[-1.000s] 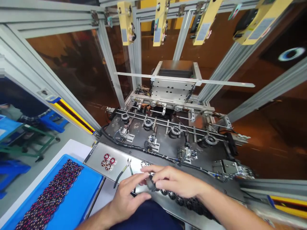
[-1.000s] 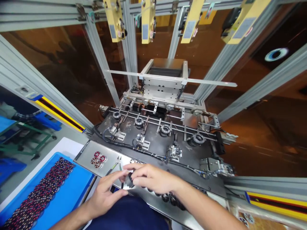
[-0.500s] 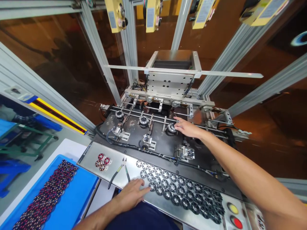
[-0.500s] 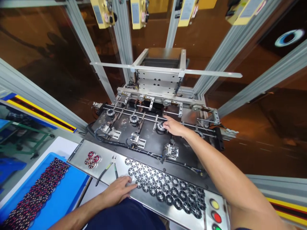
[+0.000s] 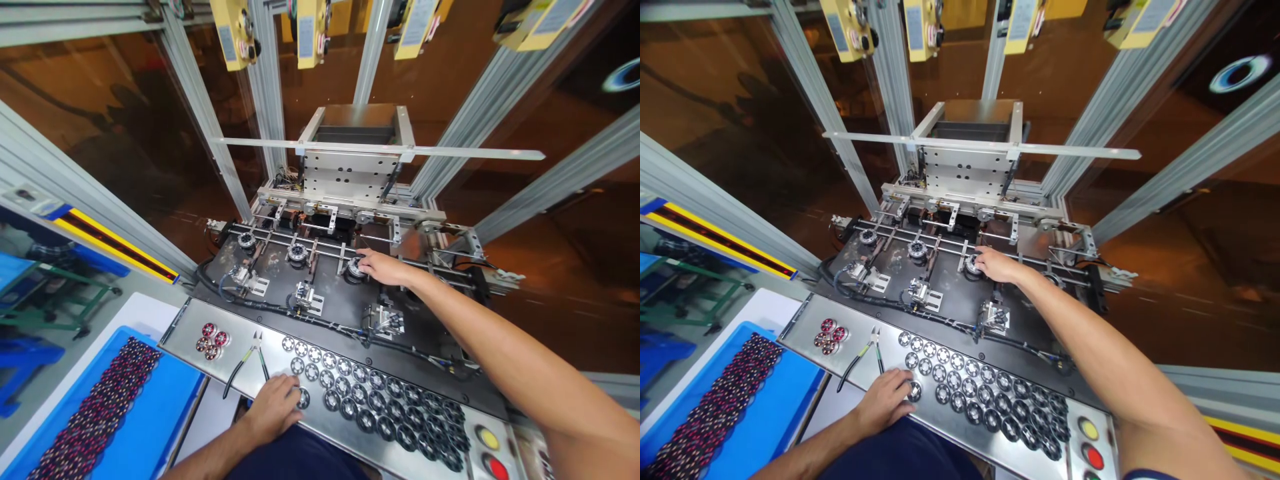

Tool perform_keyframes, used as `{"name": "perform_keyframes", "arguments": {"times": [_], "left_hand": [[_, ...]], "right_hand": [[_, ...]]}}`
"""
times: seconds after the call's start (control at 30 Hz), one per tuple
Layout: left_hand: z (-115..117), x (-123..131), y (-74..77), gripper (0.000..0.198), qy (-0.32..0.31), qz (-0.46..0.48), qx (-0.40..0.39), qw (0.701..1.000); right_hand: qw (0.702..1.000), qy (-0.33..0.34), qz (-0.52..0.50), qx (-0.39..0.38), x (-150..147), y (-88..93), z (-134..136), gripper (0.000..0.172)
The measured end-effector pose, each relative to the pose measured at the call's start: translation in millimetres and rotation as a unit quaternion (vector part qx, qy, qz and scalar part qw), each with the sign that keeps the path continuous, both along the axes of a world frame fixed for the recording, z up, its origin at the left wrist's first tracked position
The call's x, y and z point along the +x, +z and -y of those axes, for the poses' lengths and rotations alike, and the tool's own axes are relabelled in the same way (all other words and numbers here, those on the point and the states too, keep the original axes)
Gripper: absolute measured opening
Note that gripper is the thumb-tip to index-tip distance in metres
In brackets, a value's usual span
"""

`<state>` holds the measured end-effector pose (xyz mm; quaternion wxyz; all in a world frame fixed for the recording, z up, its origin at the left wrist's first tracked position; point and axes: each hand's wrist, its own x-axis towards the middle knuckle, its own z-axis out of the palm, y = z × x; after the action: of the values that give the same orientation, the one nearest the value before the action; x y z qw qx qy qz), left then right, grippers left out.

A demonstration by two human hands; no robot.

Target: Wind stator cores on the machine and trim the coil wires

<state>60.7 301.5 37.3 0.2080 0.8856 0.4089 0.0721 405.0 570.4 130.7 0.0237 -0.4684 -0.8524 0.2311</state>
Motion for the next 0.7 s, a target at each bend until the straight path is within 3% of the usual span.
{"name": "perform_keyframes", "arguments": {"times": [0.2, 0.37, 0.5, 0.6, 0.7], "left_hand": [[3, 3, 0.1, 0.014, 0.006, 0.021, 0.013, 1.000], [2, 2, 15.2, 0.011, 0.009, 0.060, 0.022, 0.998], [0, -10, 42.3, 0.022, 0.035, 0.100, 0.017, 0.994], [-4, -21, 72.0, 0.026, 0.118, 0.184, -0.036, 0.975], [-12, -26, 105.7, 0.026, 0.194, 0.262, -0.087, 0.941]], "right_hand": [[1.000, 0.017, 0.003, 0.002, -1, -5.5, -5, 0.024], [0.998, -0.002, 0.001, 0.057, -1, -0.6, 6, 0.023], [0.994, -0.020, -0.003, 0.111, 6, 8.1, 31, 0.030], [0.993, -0.004, 0.001, 0.118, 12, 12.0, 47, 0.057], [0.993, 0.004, 0.007, 0.121, 14, 13.7, 50, 0.068]]}}
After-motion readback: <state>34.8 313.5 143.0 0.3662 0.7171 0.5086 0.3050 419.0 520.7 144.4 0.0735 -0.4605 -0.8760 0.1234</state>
